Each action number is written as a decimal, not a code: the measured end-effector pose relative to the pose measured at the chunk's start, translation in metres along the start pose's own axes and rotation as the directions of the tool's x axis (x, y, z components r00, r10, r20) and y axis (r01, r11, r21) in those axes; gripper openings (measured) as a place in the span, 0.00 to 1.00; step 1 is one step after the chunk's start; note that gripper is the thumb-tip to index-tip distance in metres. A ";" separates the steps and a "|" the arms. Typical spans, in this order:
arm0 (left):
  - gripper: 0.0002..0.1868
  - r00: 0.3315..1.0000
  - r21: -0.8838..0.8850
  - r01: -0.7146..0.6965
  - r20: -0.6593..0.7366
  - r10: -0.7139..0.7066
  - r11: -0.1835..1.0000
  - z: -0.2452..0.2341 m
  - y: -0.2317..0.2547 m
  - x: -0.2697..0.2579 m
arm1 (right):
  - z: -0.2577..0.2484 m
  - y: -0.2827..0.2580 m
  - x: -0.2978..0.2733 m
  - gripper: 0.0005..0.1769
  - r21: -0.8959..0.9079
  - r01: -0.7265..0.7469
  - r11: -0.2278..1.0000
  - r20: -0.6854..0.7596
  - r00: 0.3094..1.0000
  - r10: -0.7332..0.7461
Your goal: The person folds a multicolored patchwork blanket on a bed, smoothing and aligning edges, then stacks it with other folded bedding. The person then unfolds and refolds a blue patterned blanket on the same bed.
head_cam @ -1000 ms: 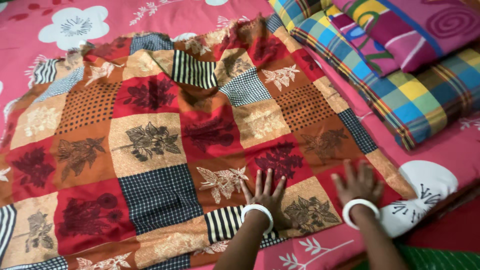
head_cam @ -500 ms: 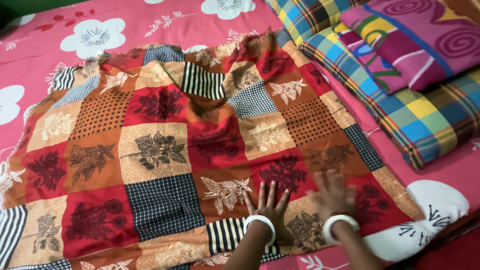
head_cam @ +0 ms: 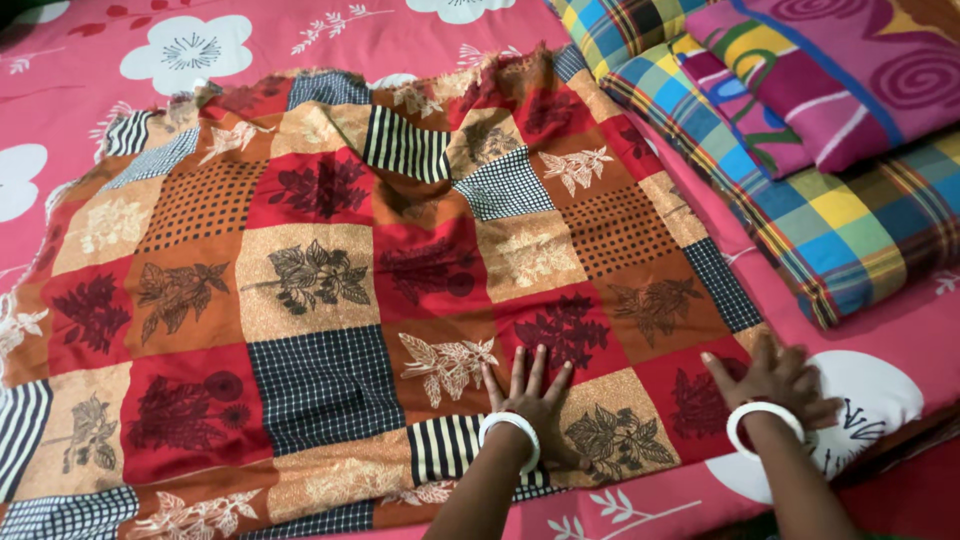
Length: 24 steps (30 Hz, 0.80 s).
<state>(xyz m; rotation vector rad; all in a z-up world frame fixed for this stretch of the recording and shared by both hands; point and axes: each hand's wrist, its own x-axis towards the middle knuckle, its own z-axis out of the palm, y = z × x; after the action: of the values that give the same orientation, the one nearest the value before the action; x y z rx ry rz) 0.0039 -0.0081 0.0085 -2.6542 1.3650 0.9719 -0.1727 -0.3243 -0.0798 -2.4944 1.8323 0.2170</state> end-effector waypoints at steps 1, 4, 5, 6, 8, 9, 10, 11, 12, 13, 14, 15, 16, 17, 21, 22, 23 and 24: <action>0.77 1.000 -0.002 -0.007 -0.014 0.007 1.000 0.004 -0.002 -0.001 | -0.006 0.003 0.000 0.64 0.001 -0.018 1.000 0.023 1.000 0.017; 0.71 0.993 0.035 -0.062 -0.095 0.065 0.997 0.016 -0.009 -0.001 | -0.021 0.015 0.004 0.68 0.034 -0.052 0.998 0.052 0.997 0.050; 0.66 0.985 0.058 -0.100 -0.138 0.107 0.993 0.021 -0.012 -0.001 | -0.024 0.016 0.007 0.66 0.065 -0.048 0.997 0.036 0.998 0.046; 0.62 0.973 0.082 -0.135 -0.179 0.148 0.987 0.028 -0.014 -0.004 | -0.026 0.018 0.010 0.65 0.097 -0.044 0.994 0.020 0.999 0.043; 0.55 0.952 0.096 -0.178 -0.237 0.196 0.979 0.048 -0.016 -0.011 | -0.026 0.024 0.015 0.60 0.118 -0.032 0.992 0.109 0.994 0.019; 0.53 0.946 0.089 -0.183 -0.255 0.200 0.979 0.058 -0.017 -0.014 | -0.022 0.021 0.019 0.58 0.134 -0.022 0.991 0.155 0.988 0.001; 0.50 0.940 0.083 -0.188 -0.274 0.204 0.979 0.066 -0.020 -0.017 | -0.018 0.019 0.021 0.54 0.093 -0.022 0.995 0.163 0.987 0.007; 0.50 0.935 0.075 -0.212 -0.275 0.224 0.975 0.075 -0.022 -0.020 | -0.015 0.020 0.024 0.51 0.047 -0.025 0.999 0.171 0.985 0.016; 0.50 0.930 0.067 -0.235 -0.276 0.244 0.970 0.083 -0.026 -0.022 | -0.012 0.020 0.026 0.48 0.001 -0.027 1.000 0.178 0.984 0.026; 0.50 0.925 0.059 -0.254 -0.278 0.261 0.965 0.088 -0.031 -0.024 | -0.009 0.017 0.028 0.47 -0.004 -0.018 1.000 0.144 0.989 0.018; 0.49 0.913 0.047 -0.272 -0.304 0.273 0.961 0.092 -0.035 -0.025 | -0.008 0.015 0.031 0.47 -0.008 -0.009 1.000 0.110 0.994 0.009; 0.48 0.902 0.033 -0.286 -0.328 0.281 0.958 0.095 -0.041 -0.026 | -0.005 0.011 0.031 0.47 -0.014 0.003 1.000 0.078 0.997 -0.002; 0.47 0.890 0.019 -0.301 -0.353 0.288 0.954 0.098 -0.049 -0.029 | -0.003 0.006 0.030 0.47 -0.026 0.055 0.998 0.048 0.997 -0.054; 0.43 0.887 -0.031 -0.306 -0.372 0.273 0.951 0.099 -0.056 -0.031 | -0.004 0.003 0.030 0.47 -0.039 0.103 0.994 0.016 0.995 -0.103; 0.25 0.887 -0.328 -0.331 -0.429 0.172 0.885 0.090 -0.092 -0.037 | -0.016 -0.034 0.010 0.45 0.409 0.189 0.893 -0.073 0.982 -0.175; 0.24 0.890 -0.419 -0.334 -0.436 0.136 0.844 0.085 -0.102 -0.039 | -0.022 -0.053 0.001 0.39 0.568 0.203 0.798 -0.040 0.975 -0.219; 0.22 0.864 -0.525 -0.333 -0.503 0.030 0.784 0.080 -0.111 -0.041 | -0.031 -0.073 -0.011 0.33 0.709 0.200 0.676 -0.014 0.963 -0.270; 0.22 0.828 -0.617 -0.343 -0.554 -0.082 0.708 0.074 -0.118 -0.043 | -0.041 -0.096 -0.024 0.28 0.826 0.182 0.533 0.001 0.946 -0.326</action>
<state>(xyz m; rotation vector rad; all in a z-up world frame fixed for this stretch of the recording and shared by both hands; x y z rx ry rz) 0.0339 0.1172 -0.0600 -3.6989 1.5245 0.9043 -0.0844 -0.2772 -0.0408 -1.9157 1.0627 -0.3759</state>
